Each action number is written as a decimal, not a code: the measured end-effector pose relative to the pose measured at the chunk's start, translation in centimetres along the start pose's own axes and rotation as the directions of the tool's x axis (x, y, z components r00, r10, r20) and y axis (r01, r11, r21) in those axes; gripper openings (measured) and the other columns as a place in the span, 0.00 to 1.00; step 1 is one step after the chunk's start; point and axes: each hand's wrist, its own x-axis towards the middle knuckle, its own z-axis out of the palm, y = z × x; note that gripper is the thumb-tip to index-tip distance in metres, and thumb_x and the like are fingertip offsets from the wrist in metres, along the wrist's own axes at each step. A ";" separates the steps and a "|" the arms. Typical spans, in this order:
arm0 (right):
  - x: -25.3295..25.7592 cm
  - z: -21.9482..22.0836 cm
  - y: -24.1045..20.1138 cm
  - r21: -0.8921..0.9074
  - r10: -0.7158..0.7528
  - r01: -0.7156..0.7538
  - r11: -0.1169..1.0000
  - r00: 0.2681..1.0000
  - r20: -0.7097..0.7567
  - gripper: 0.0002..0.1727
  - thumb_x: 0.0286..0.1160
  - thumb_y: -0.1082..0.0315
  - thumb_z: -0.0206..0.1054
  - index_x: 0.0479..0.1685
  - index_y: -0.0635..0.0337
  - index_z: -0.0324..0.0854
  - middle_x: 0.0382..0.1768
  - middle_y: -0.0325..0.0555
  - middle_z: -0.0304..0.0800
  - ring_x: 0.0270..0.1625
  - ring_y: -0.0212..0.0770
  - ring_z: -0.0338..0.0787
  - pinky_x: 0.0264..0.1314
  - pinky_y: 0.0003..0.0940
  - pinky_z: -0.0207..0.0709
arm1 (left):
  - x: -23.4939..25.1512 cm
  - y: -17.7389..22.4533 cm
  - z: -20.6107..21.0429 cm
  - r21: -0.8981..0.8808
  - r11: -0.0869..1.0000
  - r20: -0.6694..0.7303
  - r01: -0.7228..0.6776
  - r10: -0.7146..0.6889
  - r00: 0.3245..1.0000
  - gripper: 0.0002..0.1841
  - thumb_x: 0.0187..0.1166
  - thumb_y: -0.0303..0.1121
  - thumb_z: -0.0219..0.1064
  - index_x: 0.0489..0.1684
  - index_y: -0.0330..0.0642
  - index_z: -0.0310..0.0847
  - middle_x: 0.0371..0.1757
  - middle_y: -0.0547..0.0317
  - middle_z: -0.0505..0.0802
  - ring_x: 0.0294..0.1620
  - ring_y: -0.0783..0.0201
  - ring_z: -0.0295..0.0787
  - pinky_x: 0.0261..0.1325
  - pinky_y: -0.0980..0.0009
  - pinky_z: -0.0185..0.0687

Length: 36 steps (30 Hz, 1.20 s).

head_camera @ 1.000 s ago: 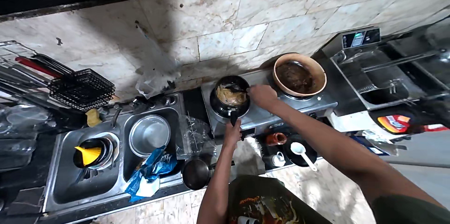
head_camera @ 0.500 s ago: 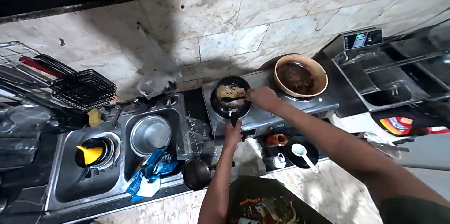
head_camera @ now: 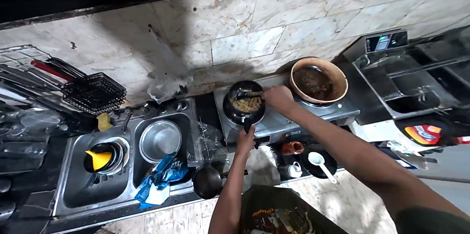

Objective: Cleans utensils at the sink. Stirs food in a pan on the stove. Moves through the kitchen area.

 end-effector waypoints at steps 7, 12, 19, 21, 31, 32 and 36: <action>2.7 2.2 1.0 0.021 -0.153 0.154 0.988 0.988 -0.029 0.13 0.75 0.74 0.66 0.55 0.55 0.89 0.55 0.54 0.90 0.48 0.63 0.91 0.41 0.65 0.84 | -0.1 0.1 0.0 -0.003 1.000 0.006 -0.012 0.013 1.000 0.15 0.91 0.45 0.59 0.52 0.41 0.72 0.19 0.64 0.72 0.11 0.70 0.63 0.13 0.75 0.65; -0.2 -1.0 3.2 -0.096 -0.297 0.302 0.949 0.953 0.060 0.09 0.75 0.71 0.70 0.50 0.53 0.90 0.53 0.50 0.91 0.49 0.60 0.91 0.43 0.63 0.83 | 0.1 -0.2 0.1 -0.006 1.000 0.008 -0.013 0.013 1.000 0.15 0.91 0.45 0.58 0.52 0.41 0.72 0.19 0.64 0.71 0.10 0.70 0.63 0.13 0.75 0.65; -1.3 -2.2 2.3 -0.221 -0.138 0.173 0.960 0.977 0.163 0.07 0.73 0.76 0.68 0.43 0.57 0.90 0.50 0.54 0.91 0.46 0.63 0.91 0.39 0.63 0.82 | 0.2 -0.3 0.2 -0.016 1.000 0.003 -0.008 0.008 1.000 0.15 0.91 0.45 0.59 0.50 0.41 0.72 0.19 0.64 0.72 0.11 0.70 0.64 0.14 0.75 0.65; -1.0 -1.1 1.4 -0.180 -0.082 0.103 0.978 0.990 0.119 0.09 0.73 0.78 0.67 0.45 0.59 0.90 0.53 0.55 0.91 0.48 0.63 0.90 0.39 0.62 0.83 | 0.2 -0.2 0.1 -0.014 1.000 0.002 -0.005 0.005 1.000 0.15 0.91 0.45 0.58 0.50 0.41 0.71 0.19 0.64 0.71 0.11 0.70 0.63 0.13 0.75 0.65; 0.0 2.6 0.0 0.036 0.056 -0.055 0.998 0.998 -0.030 0.10 0.74 0.75 0.67 0.51 0.60 0.88 0.53 0.56 0.90 0.45 0.64 0.91 0.36 0.62 0.84 | 0.2 -0.1 0.2 -0.007 1.000 0.000 0.000 0.000 1.000 0.15 0.91 0.46 0.59 0.53 0.41 0.72 0.19 0.64 0.72 0.11 0.70 0.63 0.13 0.75 0.64; -0.1 2.8 0.1 0.047 0.020 -0.019 0.999 1.000 -0.016 0.09 0.75 0.73 0.68 0.50 0.58 0.88 0.52 0.55 0.90 0.44 0.63 0.91 0.37 0.63 0.84 | 0.1 0.0 0.2 -0.008 1.000 -0.003 -0.002 0.002 1.000 0.15 0.91 0.46 0.59 0.53 0.41 0.72 0.19 0.64 0.72 0.11 0.70 0.63 0.13 0.75 0.64; -1.7 0.1 0.4 0.012 0.019 -0.020 1.000 0.999 0.040 0.06 0.74 0.70 0.68 0.44 0.57 0.89 0.45 0.54 0.92 0.40 0.63 0.92 0.32 0.64 0.82 | 0.1 0.0 0.1 0.000 1.000 -0.003 -0.001 0.001 1.000 0.16 0.91 0.47 0.58 0.53 0.41 0.72 0.20 0.64 0.72 0.12 0.70 0.63 0.14 0.74 0.64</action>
